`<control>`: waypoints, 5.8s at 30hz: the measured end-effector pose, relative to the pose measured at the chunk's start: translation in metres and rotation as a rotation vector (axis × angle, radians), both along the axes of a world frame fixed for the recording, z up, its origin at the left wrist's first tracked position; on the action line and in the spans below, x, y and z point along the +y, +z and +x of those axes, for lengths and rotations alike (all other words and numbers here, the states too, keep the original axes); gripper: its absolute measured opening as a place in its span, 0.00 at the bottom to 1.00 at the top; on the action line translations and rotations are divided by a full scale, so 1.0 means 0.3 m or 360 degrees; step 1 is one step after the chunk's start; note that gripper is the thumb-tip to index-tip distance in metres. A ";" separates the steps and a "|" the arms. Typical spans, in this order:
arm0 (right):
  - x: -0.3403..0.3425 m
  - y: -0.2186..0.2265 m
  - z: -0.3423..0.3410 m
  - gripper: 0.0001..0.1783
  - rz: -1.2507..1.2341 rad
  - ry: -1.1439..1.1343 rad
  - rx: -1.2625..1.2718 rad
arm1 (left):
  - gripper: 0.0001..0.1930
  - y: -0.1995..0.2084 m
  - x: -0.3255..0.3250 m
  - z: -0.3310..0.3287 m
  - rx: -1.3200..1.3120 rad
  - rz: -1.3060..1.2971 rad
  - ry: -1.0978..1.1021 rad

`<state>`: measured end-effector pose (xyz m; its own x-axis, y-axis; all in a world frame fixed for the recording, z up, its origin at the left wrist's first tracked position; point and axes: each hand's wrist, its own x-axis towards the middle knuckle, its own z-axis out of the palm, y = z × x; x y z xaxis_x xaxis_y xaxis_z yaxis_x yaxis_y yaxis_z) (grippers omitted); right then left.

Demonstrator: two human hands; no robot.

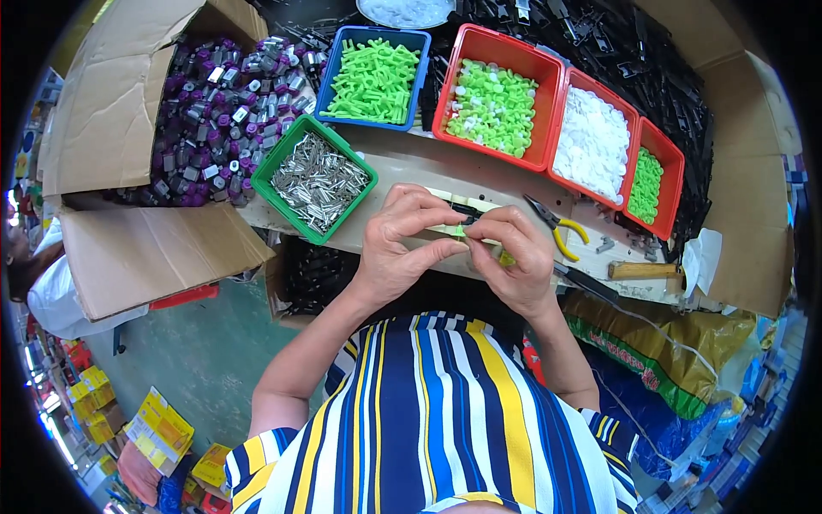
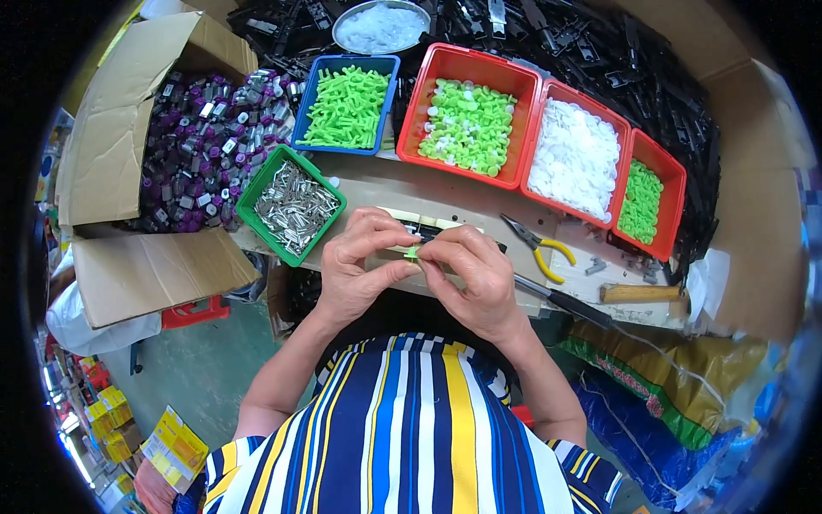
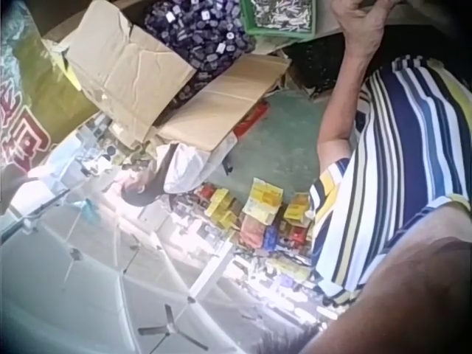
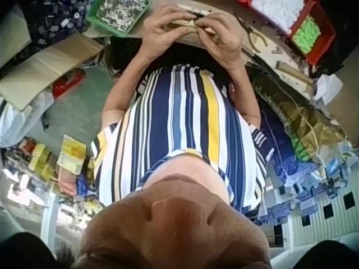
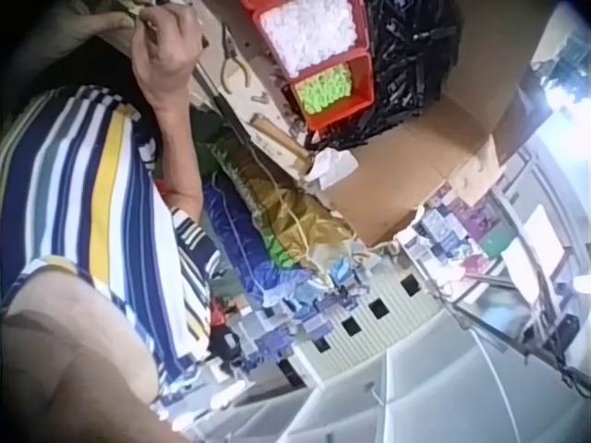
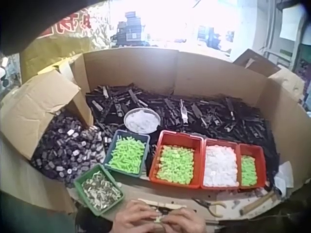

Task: Assembling small plastic components at a factory workbench using hands and small tools.

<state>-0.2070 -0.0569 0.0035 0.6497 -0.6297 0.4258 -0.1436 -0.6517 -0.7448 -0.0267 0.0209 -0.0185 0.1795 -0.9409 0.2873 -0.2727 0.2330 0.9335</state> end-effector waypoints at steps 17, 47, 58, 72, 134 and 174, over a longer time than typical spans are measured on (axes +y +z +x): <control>-0.011 0.000 -0.011 0.11 -0.0206 -0.0002 0.0106 | 0.21 0.012 0.007 -0.009 -0.0123 0.0036 0.0050; -0.083 -0.039 0.022 0.09 -0.0348 0.0056 0.0577 | 0.20 -0.125 0.050 -0.025 -0.1650 -0.0345 0.0211; -0.088 -0.031 0.015 0.14 -0.0296 0.0076 0.0629 | 0.19 -0.114 0.044 -0.002 -0.1846 -0.0389 0.0150; -0.103 0.001 -0.011 0.17 -0.1046 0.0322 0.1161 | 0.17 -0.138 0.021 0.016 -0.1825 -0.0547 0.0045; -0.182 0.056 -0.500 0.09 0.0207 -0.0717 0.0521 | 0.06 0.074 -0.777 0.486 -0.1430 -0.0094 0.0847; -0.112 0.113 0.037 0.10 -0.0059 -0.0222 -0.0037 | 0.04 0.100 -0.132 0.056 0.0807 0.0065 0.0313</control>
<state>-0.1958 -0.0904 0.0374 0.5466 -0.6968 0.4645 -0.2177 -0.6538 -0.7247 -0.0099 -0.0186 0.0114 0.4596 -0.8842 0.0829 0.1796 0.1839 0.9664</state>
